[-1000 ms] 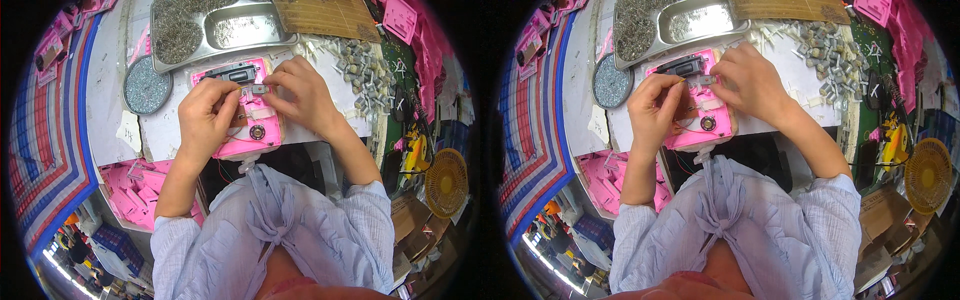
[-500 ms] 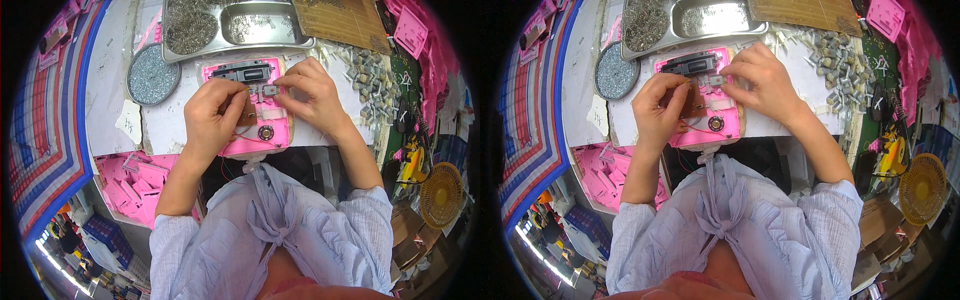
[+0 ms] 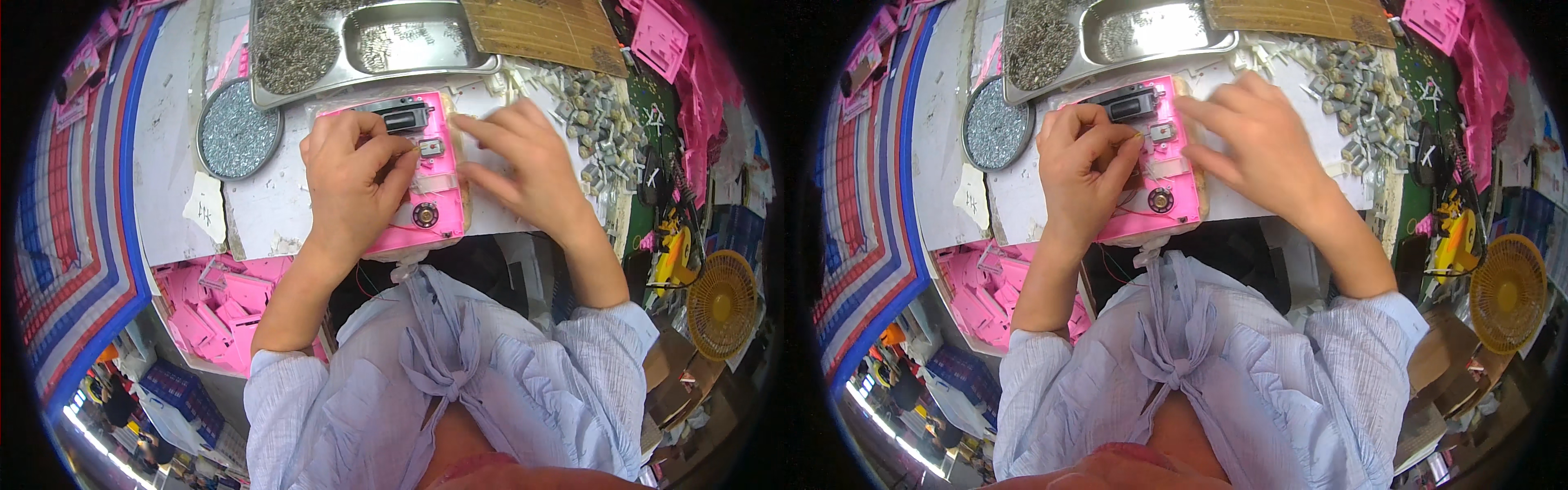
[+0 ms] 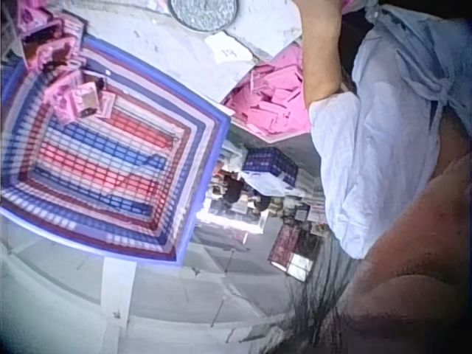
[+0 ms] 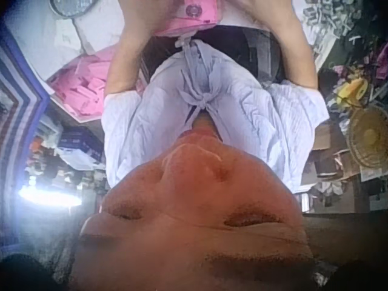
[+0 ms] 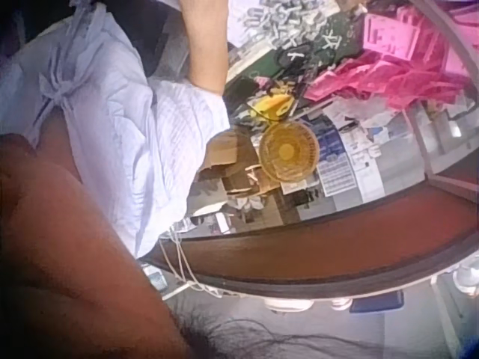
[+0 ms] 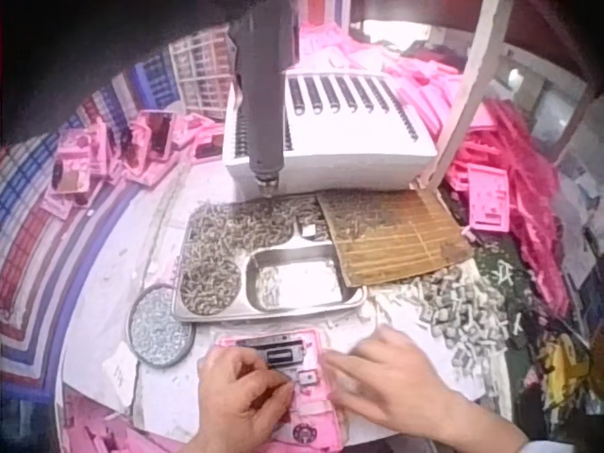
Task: Assembling and soldering components of a pink toy electronic device at a factory workbench.
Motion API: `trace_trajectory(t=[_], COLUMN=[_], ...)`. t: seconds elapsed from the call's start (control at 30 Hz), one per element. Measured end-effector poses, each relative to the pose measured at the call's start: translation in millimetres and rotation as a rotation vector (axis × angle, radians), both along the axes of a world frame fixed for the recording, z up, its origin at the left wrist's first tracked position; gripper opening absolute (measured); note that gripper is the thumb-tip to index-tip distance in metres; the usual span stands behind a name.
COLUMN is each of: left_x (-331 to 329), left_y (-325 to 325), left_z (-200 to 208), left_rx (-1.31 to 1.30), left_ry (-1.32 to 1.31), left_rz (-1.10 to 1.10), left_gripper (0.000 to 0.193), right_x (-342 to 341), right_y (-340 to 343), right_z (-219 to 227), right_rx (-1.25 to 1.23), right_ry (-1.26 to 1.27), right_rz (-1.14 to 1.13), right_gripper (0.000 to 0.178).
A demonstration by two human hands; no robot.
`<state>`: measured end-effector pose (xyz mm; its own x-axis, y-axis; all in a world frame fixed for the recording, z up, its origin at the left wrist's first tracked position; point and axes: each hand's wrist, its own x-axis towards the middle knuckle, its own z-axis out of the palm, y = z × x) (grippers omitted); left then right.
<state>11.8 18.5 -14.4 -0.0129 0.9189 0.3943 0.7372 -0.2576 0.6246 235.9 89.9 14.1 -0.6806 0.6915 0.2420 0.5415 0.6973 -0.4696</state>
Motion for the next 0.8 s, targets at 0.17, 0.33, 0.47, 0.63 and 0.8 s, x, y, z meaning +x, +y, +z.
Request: trace_trajectory(t=[0.17,0.33,0.47,0.63,0.8], left_x=[6.8,8.2,11.6,14.3,13.1], left_y=[0.7,1.2,4.9,6.4,5.6], left_z=[-2.8,-6.2,-5.1,-4.7,-3.8], left_rx=[0.004,-0.019,-0.018,-0.019,-0.003], left_ry=[0.010,0.042,0.072,0.087,0.118], left_rz=[0.005,-0.011,-0.026,-0.042,-0.052], left_gripper=[0.012,0.012,0.011,0.012,0.013], right_x=[130.6,302.4,333.2,304.3,346.1], right_y=[-40.3,-66.1,-40.5,-36.0,-102.1], right_z=[-3.0,-18.8,-24.4,-3.5,-14.4], right_rx=[-0.243,-0.427,-0.235,-0.185,-0.031], right_ry=[0.582,1.260,1.281,0.941,1.179], right_rz=[-0.859,-1.144,-1.184,-1.256,-1.066], right_gripper=[0.021,0.027,0.038,0.051,0.031])
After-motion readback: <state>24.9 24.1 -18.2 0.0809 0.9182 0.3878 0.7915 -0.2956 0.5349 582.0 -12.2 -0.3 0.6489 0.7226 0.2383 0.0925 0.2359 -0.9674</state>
